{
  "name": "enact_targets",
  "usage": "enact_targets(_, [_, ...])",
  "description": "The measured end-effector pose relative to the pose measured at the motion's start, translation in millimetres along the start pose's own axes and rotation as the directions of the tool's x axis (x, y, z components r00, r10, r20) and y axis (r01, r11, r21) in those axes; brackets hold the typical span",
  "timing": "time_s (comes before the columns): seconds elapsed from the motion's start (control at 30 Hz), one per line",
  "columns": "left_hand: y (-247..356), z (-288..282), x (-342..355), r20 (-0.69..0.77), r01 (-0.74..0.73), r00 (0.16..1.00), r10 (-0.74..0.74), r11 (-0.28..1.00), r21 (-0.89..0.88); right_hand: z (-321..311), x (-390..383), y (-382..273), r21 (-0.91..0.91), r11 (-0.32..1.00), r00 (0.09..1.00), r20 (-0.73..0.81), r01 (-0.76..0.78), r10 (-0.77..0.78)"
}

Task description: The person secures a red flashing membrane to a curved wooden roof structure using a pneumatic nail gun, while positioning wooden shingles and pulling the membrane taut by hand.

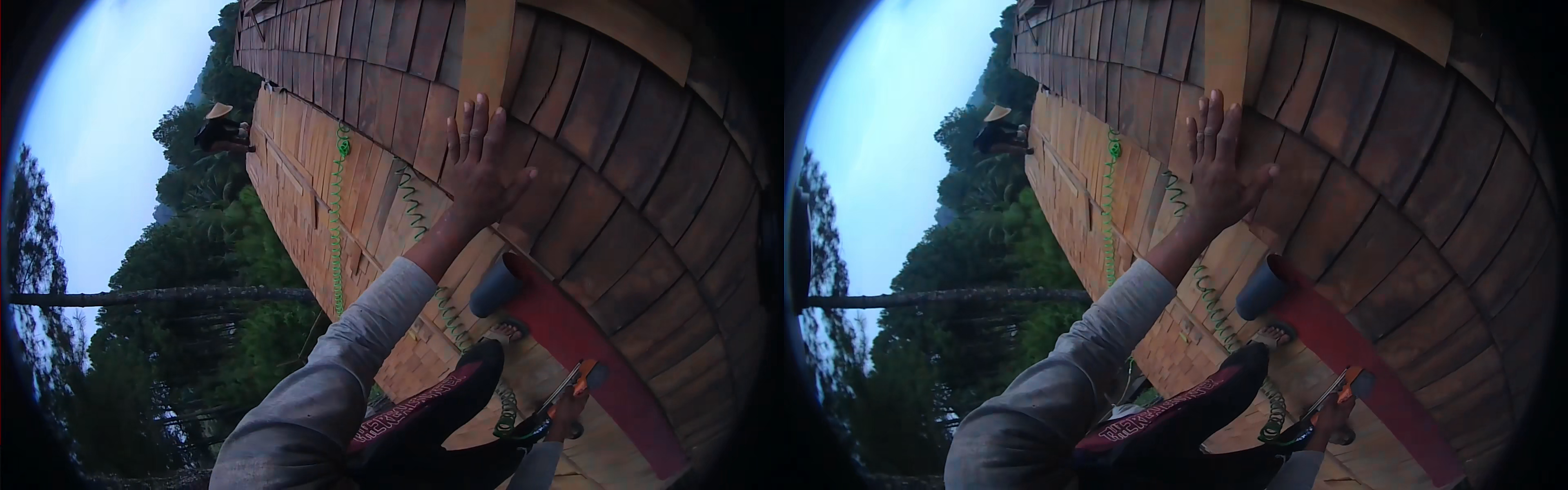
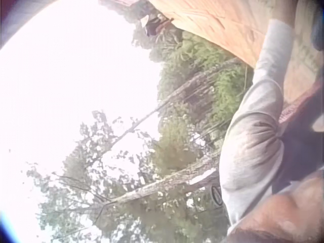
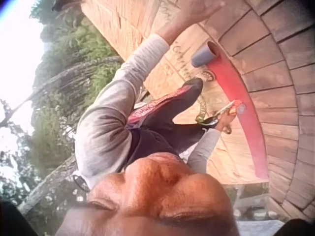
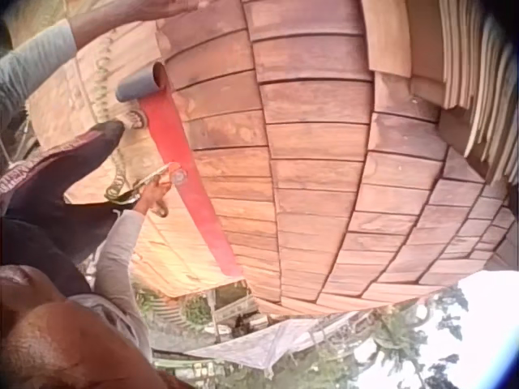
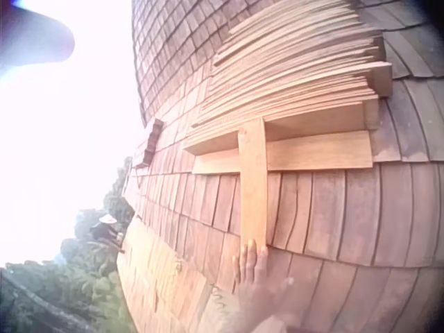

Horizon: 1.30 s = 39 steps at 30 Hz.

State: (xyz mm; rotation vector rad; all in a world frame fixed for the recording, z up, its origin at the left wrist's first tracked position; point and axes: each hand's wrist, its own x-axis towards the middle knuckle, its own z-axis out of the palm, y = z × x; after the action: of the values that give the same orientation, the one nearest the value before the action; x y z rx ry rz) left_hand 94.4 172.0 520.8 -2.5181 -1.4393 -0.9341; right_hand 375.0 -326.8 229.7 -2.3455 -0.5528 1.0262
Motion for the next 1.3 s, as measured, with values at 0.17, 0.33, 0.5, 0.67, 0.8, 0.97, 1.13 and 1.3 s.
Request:
enact_targets(0.17, [-97.2,18.4,16.7,0.190,-0.073,0.980,0.063,0.996,0.046,28.5,-13.4,-49.4,-0.020,0.990,0.990,0.046,0.137,-0.136])
enact_targets(0.33, [-115.5,34.6,14.2,0.153,-0.145,0.979,0.138,0.989,0.034,45.5,-35.0,-89.9,0.017,0.984,0.983,0.034,0.179,-0.180])
enact_targets(0.5, [-115.3,40.9,14.5,0.117,-0.153,0.982,0.151,0.988,0.010,57.8,-36.9,-96.4,0.051,0.991,0.986,0.107,0.123,-0.128])
enact_targets(0.67, [-112.6,41.6,12.0,-0.052,-0.112,0.993,0.105,0.978,-0.175,83.5,-31.6,-87.5,0.023,0.968,0.965,0.070,0.250,-0.251])
enact_targets(0.8, [-119.5,41.4,8.9,-0.055,-0.086,0.996,0.075,0.964,-0.250,109.7,-47.4,-67.1,0.025,0.976,0.976,-0.029,0.217,-0.216])
enact_targets(0.97, [-114.1,68.4,15.1,-0.092,-0.168,0.984,0.154,0.973,-0.160,128.0,-111.6,-21.6,0.073,0.997,0.988,-0.149,-0.028,0.038])
enact_targets(1.13, [-165.1,60.9,0.4,-0.010,-0.359,0.932,0.363,0.924,0.130,179.1,-250.7,-27.3,0.196,0.980,0.954,-0.285,-0.042,0.098])
enact_targets(1.3, [-129.7,68.7,5.9,-0.041,-0.197,0.980,0.194,0.974,-0.111,215.5,-362.6,-14.9,0.481,0.865,0.876,-0.346,-0.142,0.336])
